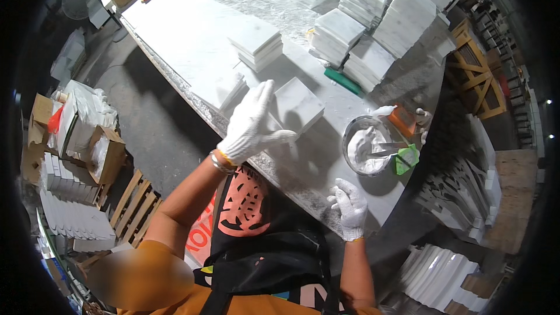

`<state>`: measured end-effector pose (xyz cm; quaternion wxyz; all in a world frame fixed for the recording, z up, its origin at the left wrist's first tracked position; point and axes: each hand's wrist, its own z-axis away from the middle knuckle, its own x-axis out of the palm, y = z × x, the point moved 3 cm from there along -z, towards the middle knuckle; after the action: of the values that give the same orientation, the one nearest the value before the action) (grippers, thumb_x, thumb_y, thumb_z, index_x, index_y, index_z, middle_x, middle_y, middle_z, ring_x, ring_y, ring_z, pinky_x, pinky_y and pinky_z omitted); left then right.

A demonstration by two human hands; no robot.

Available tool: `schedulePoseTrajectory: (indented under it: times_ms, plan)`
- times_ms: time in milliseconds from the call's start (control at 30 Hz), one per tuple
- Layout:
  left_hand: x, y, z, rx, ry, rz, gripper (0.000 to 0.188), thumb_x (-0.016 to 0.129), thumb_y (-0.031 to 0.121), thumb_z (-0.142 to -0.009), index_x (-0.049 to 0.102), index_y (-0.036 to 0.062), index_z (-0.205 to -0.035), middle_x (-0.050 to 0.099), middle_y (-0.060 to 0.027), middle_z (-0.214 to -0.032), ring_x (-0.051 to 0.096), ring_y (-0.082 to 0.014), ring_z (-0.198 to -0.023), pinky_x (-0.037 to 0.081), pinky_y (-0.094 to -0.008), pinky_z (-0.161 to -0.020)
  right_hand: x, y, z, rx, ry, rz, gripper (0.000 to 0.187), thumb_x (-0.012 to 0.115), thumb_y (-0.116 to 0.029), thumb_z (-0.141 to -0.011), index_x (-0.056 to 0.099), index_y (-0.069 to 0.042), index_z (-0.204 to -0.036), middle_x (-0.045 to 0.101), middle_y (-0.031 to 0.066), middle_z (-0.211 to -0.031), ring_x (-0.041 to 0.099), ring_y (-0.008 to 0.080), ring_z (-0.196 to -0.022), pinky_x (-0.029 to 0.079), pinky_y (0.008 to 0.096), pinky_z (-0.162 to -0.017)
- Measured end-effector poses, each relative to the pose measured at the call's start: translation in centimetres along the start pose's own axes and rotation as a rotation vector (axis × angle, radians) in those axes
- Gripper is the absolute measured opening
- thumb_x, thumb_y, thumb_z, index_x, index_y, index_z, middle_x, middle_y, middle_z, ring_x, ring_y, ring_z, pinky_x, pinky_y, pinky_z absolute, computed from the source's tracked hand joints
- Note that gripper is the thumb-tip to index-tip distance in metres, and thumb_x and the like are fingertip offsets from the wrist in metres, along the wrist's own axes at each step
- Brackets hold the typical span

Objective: The person applies a white paste to the edges of small white rectangular blocks using a small metal spatula, then presses them together to form larger stacks. The person repeatedly picks up blocks, applies paste, and joins them on a cluttered workbench.

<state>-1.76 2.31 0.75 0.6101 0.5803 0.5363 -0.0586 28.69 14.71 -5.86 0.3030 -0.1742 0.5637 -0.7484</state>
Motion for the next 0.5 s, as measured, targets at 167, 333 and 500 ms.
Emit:
schedulePoseTrajectory:
  times_ms: [167, 333, 500]
  plan:
    - [2.7, 1.9, -0.8, -0.056, 0.004, -0.202, 0.115, 0.084, 0.054, -0.066, 0.03, -0.0098, -0.145, 0.046, -0.0294, -0.135, 0.046, -0.0424, -0.126, 0.042, -0.047, -0.103, 0.6, -0.8, 0.8, -0.002, -0.018, -0.019, 0.031, 0.059, -0.008, -0.093, 0.063, 0.004, -0.122, 0.071, 0.0118, -0.098, 0.067, 0.0128, -0.077, 0.053, 0.0216, -0.063]
    - [3.4, 1.7, -1.9, 0.086, 0.246, -0.107, 0.1, 0.085, 0.036, -0.063, 0.038, -0.0114, -0.137, 0.056, -0.0212, -0.091, 0.059, -0.0349, -0.08, 0.051, -0.0443, -0.073, 0.6, -1.2, 0.6, -0.018, -0.042, -0.014, 0.031, 0.059, -0.009, -0.094, 0.063, 0.002, -0.122, 0.071, 0.0113, -0.099, 0.067, 0.0122, -0.078, 0.053, 0.0219, -0.063]
    - [2.4, 2.3, -0.9, -0.009, 0.194, -0.003, 0.113, 0.085, 0.039, -0.064, 0.023, -0.007, -0.148, 0.052, -0.0277, -0.121, 0.056, -0.039, -0.106, 0.049, -0.0467, -0.09, 0.4, -1.8, 0.0, -0.222, -0.061, 0.205, 0.032, 0.059, -0.014, -0.096, 0.063, 0.002, -0.124, 0.07, 0.0112, -0.101, 0.067, 0.015, -0.089, 0.053, 0.0266, -0.077]
